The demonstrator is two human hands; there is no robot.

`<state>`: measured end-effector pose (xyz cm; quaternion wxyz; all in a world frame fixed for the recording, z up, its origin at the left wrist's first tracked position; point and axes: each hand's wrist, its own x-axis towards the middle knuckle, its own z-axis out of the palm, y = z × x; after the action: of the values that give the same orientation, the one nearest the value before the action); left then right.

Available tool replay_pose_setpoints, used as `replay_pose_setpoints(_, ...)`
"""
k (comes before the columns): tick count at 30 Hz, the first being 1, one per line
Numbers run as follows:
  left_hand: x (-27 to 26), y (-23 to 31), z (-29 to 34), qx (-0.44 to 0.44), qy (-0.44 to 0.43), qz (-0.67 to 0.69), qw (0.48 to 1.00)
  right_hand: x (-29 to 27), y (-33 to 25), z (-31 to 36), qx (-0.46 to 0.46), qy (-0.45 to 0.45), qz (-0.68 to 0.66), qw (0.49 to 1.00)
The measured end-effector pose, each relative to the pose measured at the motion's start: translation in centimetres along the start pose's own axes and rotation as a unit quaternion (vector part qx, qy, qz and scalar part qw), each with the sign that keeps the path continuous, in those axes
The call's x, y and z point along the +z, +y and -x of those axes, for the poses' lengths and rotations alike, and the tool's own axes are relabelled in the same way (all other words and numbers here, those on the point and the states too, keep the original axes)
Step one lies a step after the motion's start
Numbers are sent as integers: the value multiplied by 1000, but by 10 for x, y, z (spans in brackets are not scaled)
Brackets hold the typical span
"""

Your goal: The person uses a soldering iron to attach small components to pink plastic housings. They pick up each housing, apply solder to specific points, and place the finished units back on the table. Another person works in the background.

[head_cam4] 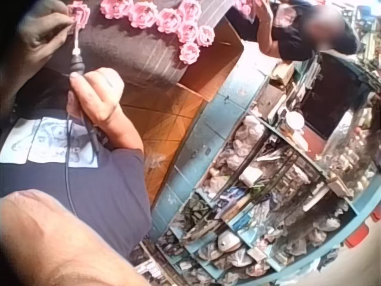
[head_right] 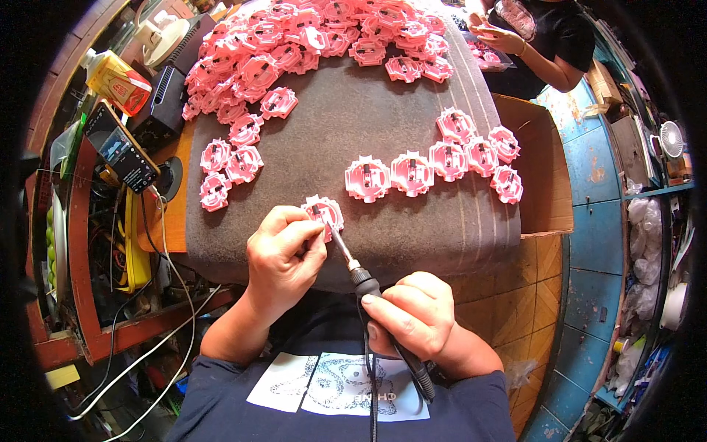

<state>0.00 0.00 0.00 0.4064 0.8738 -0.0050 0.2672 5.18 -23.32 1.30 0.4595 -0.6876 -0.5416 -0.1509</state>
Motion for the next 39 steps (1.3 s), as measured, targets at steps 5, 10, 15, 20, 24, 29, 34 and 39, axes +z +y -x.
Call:
replay_pose_setpoints(5,1,1,-1,4,6,3,1000,0,2,-1,26,43,-18,999)
replay_pose_setpoints(10,1,1,-1,10,9,-1,1000,11,3,-4,71,74,-13,995)
replay_pose_setpoints(15,1,1,0,-4,3,-1,1000,28,17,-7,60,75,-41,995)
replay_pose_setpoints(20,0,3,-1,-12,-4,0,1000,35,37,-29,-1,31,-24,999)
replay_pose_setpoints(24,0,2,-1,-4,2,1,1000,45,43,-41,26,-12,-19,999)
replay_pose_setpoints(29,0,0,-1,2,2,-5,1000,47,45,-54,45,-63,-17,997)
replay_pose_setpoints(34,0,-1,0,2,-9,-8,1000,48,48,-57,59,-87,-17,994)
replay_pose_setpoints(39,0,-1,-1,13,3,-15,1000,47,51,-57,59,-103,-6,993)
